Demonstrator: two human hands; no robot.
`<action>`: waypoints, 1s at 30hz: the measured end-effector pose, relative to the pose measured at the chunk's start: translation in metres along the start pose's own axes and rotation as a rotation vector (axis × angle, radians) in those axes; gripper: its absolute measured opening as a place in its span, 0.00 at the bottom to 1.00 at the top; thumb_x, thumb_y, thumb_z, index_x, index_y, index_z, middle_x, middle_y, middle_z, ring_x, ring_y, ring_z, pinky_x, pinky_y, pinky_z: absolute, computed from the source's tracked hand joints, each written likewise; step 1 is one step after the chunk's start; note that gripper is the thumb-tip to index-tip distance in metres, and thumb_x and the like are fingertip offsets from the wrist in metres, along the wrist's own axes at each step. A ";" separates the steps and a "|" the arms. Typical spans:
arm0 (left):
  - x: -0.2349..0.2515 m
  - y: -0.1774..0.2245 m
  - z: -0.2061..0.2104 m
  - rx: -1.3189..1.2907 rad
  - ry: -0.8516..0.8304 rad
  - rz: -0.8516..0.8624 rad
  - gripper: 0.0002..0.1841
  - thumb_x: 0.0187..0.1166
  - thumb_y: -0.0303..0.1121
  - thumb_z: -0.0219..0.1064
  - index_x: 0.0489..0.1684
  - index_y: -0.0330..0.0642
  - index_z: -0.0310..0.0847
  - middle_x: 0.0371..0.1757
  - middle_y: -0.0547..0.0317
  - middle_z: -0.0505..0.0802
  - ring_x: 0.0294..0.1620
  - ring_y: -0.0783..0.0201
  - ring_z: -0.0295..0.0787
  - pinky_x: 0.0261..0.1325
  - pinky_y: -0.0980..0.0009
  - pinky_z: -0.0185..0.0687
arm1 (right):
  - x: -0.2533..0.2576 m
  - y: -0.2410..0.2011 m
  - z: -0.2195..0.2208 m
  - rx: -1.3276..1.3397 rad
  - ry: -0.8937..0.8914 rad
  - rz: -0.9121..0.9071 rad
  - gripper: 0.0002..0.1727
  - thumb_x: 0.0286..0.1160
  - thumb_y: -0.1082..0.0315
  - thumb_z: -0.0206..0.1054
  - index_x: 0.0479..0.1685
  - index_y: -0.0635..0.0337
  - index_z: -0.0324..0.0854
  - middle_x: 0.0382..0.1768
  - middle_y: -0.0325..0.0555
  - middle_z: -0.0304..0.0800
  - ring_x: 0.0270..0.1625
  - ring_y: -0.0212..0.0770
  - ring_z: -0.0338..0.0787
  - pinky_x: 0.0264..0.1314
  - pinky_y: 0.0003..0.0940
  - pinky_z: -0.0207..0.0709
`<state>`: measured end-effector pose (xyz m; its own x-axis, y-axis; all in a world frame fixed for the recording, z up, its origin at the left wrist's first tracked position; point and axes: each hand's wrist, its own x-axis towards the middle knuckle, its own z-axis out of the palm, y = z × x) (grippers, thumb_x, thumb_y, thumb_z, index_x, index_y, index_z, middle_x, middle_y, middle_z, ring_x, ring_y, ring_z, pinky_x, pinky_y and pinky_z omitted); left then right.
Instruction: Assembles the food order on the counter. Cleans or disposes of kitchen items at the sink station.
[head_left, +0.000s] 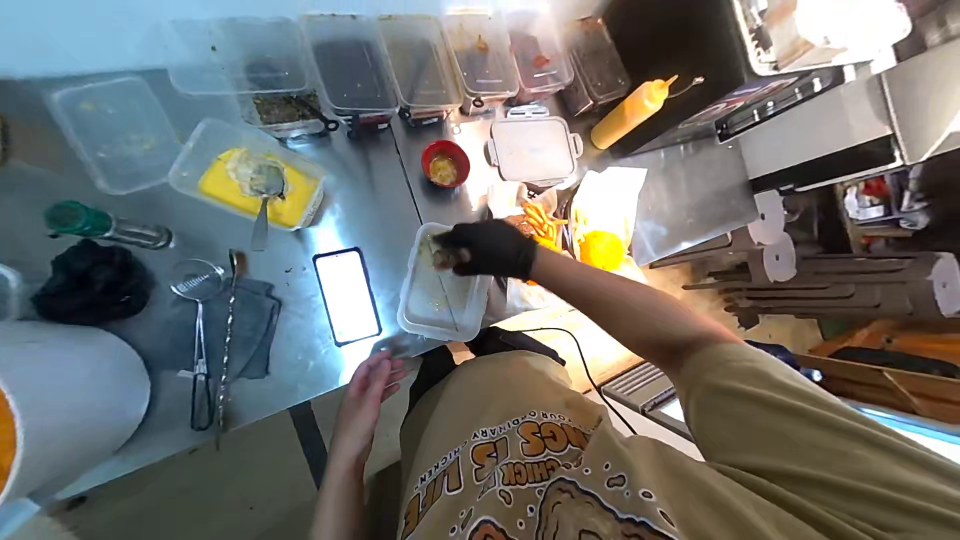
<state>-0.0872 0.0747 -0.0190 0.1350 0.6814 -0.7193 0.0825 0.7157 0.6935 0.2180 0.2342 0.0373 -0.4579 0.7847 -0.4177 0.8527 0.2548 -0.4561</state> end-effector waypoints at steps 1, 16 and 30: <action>0.000 0.000 0.000 0.000 0.002 0.001 0.21 0.93 0.39 0.52 0.75 0.35 0.73 0.60 0.48 0.92 0.58 0.56 0.93 0.59 0.60 0.90 | -0.007 0.008 -0.018 -0.007 0.033 0.034 0.32 0.68 0.60 0.78 0.76 0.48 0.81 0.64 0.50 0.90 0.62 0.54 0.90 0.64 0.62 0.80; -0.014 -0.005 0.043 -0.062 0.143 -0.009 0.21 0.93 0.39 0.50 0.75 0.36 0.73 0.61 0.48 0.92 0.59 0.56 0.93 0.60 0.61 0.90 | 0.007 0.123 -0.042 -0.290 -0.075 0.121 0.24 0.69 0.63 0.74 0.68 0.50 0.84 0.58 0.56 0.92 0.59 0.63 0.90 0.57 0.70 0.78; 0.016 0.079 0.088 0.660 0.405 0.152 0.30 0.87 0.46 0.63 0.83 0.36 0.69 0.77 0.36 0.81 0.75 0.42 0.80 0.74 0.40 0.77 | -0.137 0.085 -0.001 1.114 -0.173 0.297 0.21 0.86 0.59 0.63 0.74 0.53 0.78 0.51 0.43 0.93 0.34 0.37 0.89 0.32 0.34 0.83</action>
<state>0.0080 0.1290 0.0278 -0.1683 0.8578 -0.4856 0.6781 0.4583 0.5745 0.3537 0.1487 0.0571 -0.3787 0.6206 -0.6866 0.2785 -0.6310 -0.7240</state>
